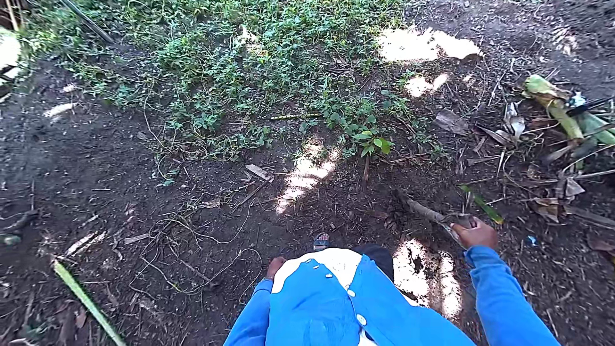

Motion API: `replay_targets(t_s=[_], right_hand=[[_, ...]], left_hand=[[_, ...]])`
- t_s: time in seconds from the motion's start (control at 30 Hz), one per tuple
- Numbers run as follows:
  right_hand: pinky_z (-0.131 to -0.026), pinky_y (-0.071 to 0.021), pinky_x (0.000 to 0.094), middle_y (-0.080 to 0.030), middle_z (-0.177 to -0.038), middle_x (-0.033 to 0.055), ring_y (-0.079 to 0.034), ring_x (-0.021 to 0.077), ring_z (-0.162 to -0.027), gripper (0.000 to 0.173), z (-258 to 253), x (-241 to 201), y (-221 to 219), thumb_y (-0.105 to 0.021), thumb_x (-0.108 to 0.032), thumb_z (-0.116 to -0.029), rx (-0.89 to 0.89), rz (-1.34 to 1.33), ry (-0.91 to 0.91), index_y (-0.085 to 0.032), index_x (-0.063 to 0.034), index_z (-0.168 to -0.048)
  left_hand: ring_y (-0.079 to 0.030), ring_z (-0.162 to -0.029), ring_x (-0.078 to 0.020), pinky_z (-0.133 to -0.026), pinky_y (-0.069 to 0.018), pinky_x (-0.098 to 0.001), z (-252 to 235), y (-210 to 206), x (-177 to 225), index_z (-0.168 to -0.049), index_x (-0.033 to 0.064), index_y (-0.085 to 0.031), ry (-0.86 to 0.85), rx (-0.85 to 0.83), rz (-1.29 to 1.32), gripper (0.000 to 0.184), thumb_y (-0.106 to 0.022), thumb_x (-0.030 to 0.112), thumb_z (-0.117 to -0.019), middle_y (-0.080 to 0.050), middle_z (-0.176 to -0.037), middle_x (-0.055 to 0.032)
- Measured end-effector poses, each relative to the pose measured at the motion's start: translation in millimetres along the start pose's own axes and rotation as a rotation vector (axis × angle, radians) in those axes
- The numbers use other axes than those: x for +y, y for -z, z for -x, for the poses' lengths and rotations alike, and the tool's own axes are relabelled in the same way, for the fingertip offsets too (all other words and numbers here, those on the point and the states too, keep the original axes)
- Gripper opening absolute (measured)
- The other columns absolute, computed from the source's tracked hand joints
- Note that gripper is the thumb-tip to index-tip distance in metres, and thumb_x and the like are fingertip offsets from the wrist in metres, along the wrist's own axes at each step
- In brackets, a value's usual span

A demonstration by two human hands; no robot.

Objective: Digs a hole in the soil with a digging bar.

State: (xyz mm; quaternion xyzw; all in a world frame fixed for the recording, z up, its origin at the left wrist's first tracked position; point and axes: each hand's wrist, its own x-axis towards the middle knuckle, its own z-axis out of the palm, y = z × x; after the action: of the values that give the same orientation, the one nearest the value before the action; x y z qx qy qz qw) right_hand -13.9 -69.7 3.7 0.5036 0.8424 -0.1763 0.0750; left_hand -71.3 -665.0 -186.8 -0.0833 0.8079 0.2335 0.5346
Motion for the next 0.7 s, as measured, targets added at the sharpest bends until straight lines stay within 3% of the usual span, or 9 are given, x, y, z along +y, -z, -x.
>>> replay_targets(t_s=[0.23,0.4,0.5,0.7], right_hand=[[-0.098,-0.0450,0.0712,-0.068,-0.118,0.0325,-0.064,0.0501,-0.116,0.050,3.2,-0.3,-1.1,-0.084,-0.023,-0.0841,0.007,-0.036,0.020,-0.068,0.0011,-0.125],[-0.095,-0.0455,0.0712,-0.069,-0.113,0.0321,-0.065,0.0497,-0.111,0.047,2.6,0.7,-2.4,-0.086,-0.023,-0.0834,0.022,-0.027,0.010,-0.069,0.0010,-0.120],[-0.099,-0.0451,0.0714,-0.068,-0.120,0.0327,-0.063,0.0508,-0.117,0.053,-2.8,1.8,-2.1,-0.086,-0.026,-0.0837,0.007,-0.004,-0.004,-0.068,-0.0004,-0.127],[-0.092,-0.0466,0.0732,-0.070,-0.111,0.0326,-0.065,0.0515,-0.109,0.045,-18.2,11.6,-3.0,-0.085,-0.022,-0.0819,0.025,-0.053,0.049,-0.070,0.0004,-0.118]], left_hand=[[-0.061,-0.126,-0.0392,-0.110,-0.0437,-0.0551,1.8,2.1,0.0,-0.124,-0.0058,-0.066,-0.012,-0.001,0.052,0.033,-0.051,0.020,-0.1087,-0.065,-0.129,-0.0279],[-0.062,-0.124,-0.0385,-0.108,-0.0449,-0.0551,1.7,-1.8,-4.3,-0.123,-0.0044,-0.067,0.008,0.012,0.078,0.033,-0.052,0.021,-0.1083,-0.066,-0.127,-0.0268],[-0.062,-0.125,-0.0390,-0.109,-0.0453,-0.0553,7.2,-3.3,-4.2,-0.124,-0.0032,-0.067,0.017,0.041,0.086,0.033,-0.055,0.022,-0.1070,-0.067,-0.127,-0.0265],[-0.061,-0.128,-0.0368,-0.111,-0.0445,-0.0533,-8.2,-7.3,-14.0,-0.126,-0.0027,-0.067,0.013,0.037,0.076,0.036,-0.054,0.026,-0.1076,-0.066,-0.131,-0.0251]])
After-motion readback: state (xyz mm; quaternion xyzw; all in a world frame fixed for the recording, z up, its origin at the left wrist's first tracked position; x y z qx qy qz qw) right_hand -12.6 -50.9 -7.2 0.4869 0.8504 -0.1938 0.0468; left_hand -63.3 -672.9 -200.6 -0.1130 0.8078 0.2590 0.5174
